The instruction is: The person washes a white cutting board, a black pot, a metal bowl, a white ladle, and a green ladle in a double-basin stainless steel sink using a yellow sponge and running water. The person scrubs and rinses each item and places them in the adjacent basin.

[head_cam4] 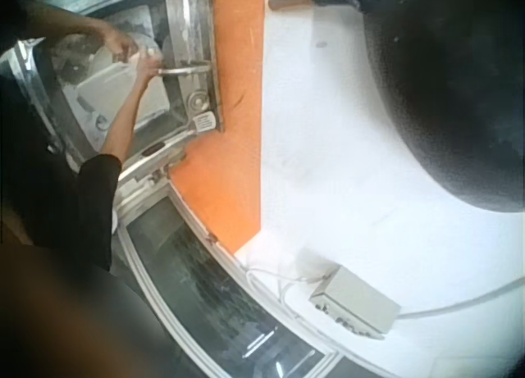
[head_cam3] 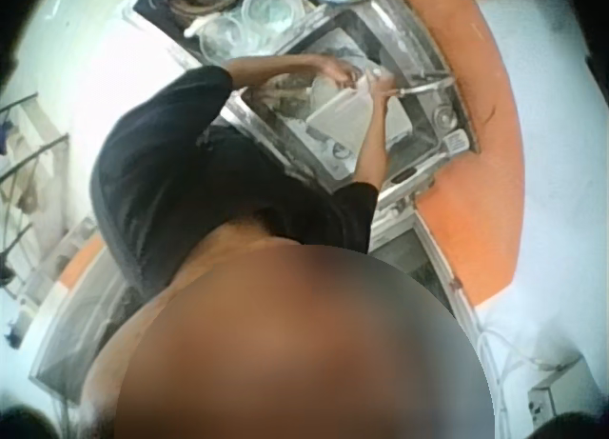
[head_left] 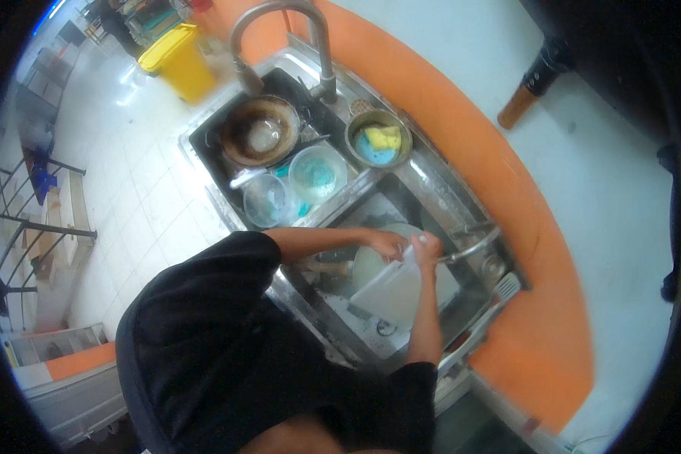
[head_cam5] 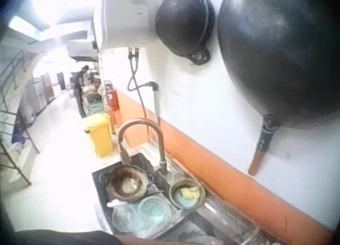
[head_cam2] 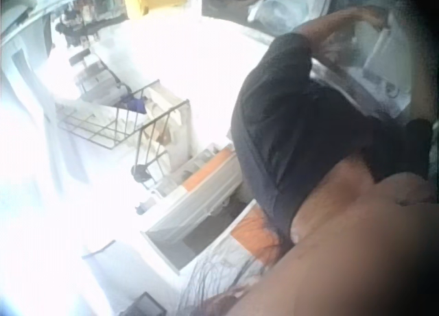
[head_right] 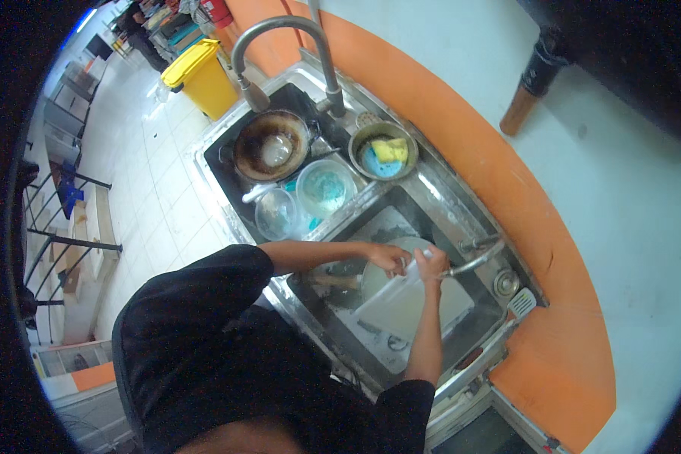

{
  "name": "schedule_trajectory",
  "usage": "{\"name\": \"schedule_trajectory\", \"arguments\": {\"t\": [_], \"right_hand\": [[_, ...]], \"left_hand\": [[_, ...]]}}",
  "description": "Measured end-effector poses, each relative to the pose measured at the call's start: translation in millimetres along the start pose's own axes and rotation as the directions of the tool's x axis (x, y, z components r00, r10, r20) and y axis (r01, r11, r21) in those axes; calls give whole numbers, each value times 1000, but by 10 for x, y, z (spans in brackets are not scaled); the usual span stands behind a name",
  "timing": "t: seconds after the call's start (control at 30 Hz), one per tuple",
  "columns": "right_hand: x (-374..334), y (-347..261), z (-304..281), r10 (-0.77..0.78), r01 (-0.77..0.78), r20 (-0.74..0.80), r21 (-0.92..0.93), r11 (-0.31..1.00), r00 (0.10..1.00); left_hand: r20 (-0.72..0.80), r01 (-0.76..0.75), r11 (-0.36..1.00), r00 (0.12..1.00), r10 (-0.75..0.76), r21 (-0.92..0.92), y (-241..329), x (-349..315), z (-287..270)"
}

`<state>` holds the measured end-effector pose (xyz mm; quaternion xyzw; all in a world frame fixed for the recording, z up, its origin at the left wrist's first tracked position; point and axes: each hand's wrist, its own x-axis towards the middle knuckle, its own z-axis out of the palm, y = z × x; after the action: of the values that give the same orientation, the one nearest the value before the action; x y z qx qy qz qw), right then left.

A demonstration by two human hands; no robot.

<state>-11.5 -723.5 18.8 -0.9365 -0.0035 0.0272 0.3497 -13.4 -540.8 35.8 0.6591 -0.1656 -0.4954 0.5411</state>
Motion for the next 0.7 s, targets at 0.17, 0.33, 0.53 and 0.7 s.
{"name": "schedule_trajectory", "arguments": {"t": [0.17, 0.33, 0.53, 0.7], "right_hand": [[34, -57, 221, 63, -63, -40, 14, 998, 997], [58, 25, 202, 87, -100, -145, -88, 991, 986], [32, 145, 167, 89, -99, -213, -38, 994, 973], [70, 210, 180, 229, -260, -207, -139, 955, 951]], "left_hand": [[-614, -309, 950, 741, 272, 48, 28, -939, -1453], [-759, 572, 640, -46, 650, 513, 152, -1644, -2795], [-816, 782, 242, 524, 242, 574, 117, -1908, -3333], [-669, 558, 492, 163, 725, 668, -128, -1885, -2542]]}}
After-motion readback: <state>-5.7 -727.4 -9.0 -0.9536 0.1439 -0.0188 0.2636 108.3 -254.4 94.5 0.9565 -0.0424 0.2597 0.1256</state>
